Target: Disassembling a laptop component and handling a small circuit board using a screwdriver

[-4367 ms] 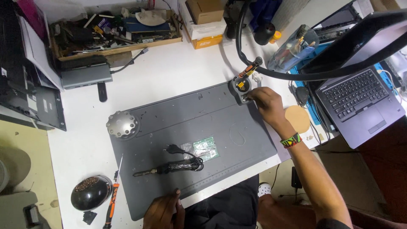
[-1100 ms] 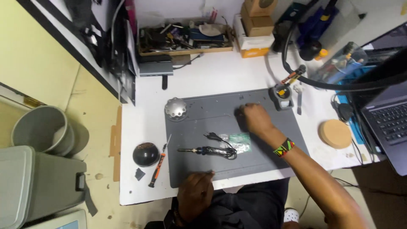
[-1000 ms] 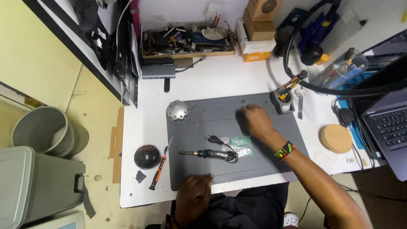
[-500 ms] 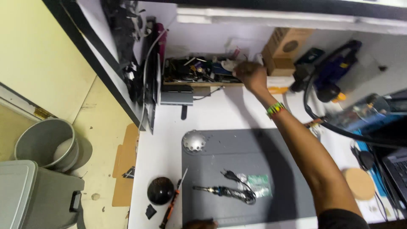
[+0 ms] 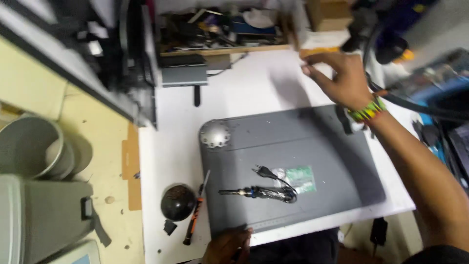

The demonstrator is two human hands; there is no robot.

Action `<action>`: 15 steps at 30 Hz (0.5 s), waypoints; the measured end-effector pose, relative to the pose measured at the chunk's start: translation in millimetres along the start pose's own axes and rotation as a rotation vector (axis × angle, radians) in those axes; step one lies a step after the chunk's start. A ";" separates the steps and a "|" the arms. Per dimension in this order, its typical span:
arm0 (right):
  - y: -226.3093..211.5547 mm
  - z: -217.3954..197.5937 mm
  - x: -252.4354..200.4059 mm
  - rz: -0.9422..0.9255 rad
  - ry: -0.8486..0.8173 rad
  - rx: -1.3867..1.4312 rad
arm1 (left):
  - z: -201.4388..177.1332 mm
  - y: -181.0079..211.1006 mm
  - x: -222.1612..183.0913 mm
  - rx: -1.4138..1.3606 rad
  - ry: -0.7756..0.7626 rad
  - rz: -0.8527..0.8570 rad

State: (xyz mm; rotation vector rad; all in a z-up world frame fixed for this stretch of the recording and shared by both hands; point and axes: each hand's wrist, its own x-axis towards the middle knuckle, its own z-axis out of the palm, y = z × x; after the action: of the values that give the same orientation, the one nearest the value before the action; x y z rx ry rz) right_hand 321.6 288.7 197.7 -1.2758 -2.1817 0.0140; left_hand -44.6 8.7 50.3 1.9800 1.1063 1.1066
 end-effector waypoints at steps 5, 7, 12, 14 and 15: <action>-5.6 -74.2 -119.5 0.283 -0.207 -0.119 | 8.5 -8.8 -1.0 -0.034 0.015 0.053; 0.8 -74.2 -156.6 0.340 -0.228 -0.133 | 11.8 -5.3 -3.3 -0.008 0.017 0.011; 11.3 -45.5 -200.5 0.274 -0.247 -0.189 | 14.2 -5.0 -5.6 0.080 -0.052 -0.179; 21.7 -23.3 -199.9 0.240 -0.206 -0.186 | 11.4 -0.6 7.5 -0.074 0.071 0.176; 25.7 -14.1 -195.4 0.232 -0.200 -0.182 | 8.8 6.6 9.3 -0.066 0.076 0.179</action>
State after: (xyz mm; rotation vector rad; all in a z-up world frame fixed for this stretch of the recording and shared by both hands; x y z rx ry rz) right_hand 418.1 143.2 105.3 -1.6901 -2.2280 0.0374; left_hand -31.6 12.9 54.9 2.0310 0.9318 1.3043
